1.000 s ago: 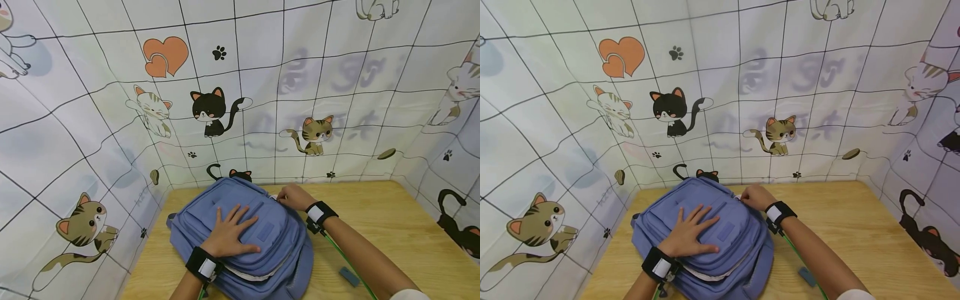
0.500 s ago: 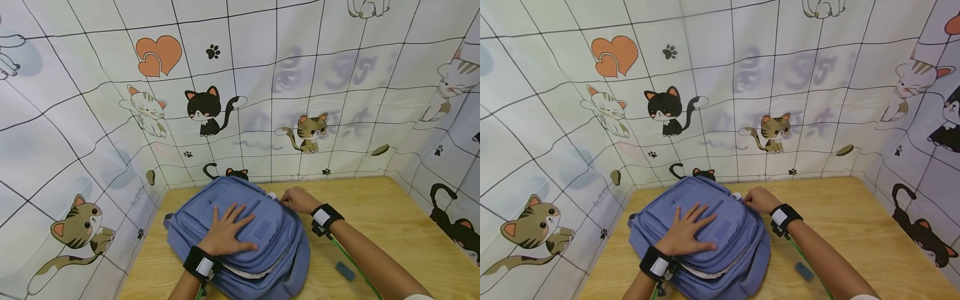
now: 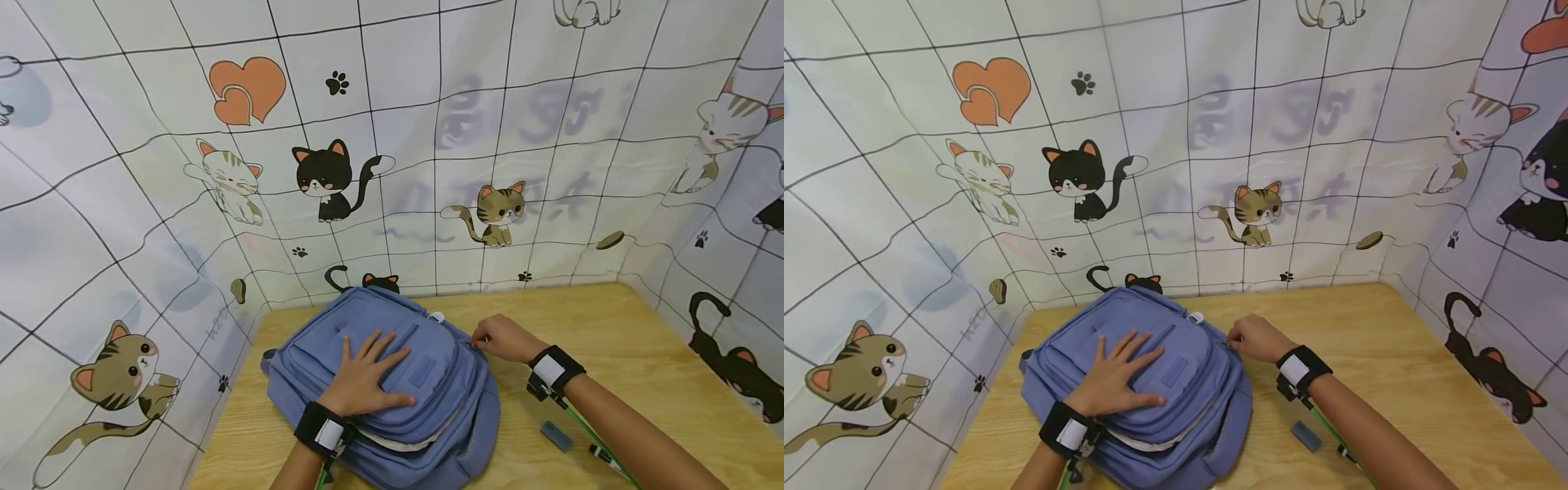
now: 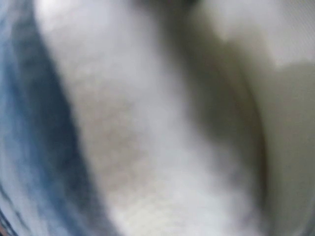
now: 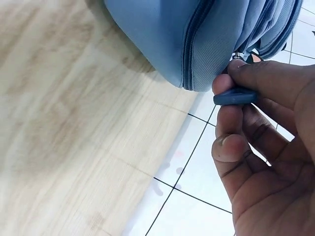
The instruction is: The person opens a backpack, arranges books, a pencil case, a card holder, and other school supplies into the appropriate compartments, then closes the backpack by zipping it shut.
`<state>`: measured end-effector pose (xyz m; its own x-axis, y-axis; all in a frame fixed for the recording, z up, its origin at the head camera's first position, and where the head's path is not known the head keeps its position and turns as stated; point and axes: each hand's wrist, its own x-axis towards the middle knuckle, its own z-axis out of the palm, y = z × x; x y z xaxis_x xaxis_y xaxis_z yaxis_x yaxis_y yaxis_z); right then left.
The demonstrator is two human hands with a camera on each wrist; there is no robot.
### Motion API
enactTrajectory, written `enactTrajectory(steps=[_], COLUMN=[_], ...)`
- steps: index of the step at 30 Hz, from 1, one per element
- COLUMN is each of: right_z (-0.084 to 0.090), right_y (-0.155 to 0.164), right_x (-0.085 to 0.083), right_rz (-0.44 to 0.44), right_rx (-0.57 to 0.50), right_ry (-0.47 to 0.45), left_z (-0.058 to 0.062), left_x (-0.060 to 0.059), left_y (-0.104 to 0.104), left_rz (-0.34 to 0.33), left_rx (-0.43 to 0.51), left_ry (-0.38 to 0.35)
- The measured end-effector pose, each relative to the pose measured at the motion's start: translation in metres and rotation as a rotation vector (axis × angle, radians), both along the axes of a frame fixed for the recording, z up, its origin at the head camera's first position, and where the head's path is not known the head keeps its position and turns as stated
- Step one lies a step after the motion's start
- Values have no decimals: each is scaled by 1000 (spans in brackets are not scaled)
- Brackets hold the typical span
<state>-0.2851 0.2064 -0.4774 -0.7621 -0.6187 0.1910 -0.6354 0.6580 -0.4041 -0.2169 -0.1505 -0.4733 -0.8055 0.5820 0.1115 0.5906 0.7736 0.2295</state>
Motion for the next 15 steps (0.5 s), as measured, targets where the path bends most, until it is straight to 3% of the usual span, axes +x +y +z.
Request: enactTrajectory(steps=[15], right_z=[15], right_y=[10], right_x=[47], right_rz=[-32], right_rx=[20], right_ry=[-41], left_z=[-6], left_x=[-3], left_y=[-1], left_rz=[-10], left_rx=[34], left_ry=[45])
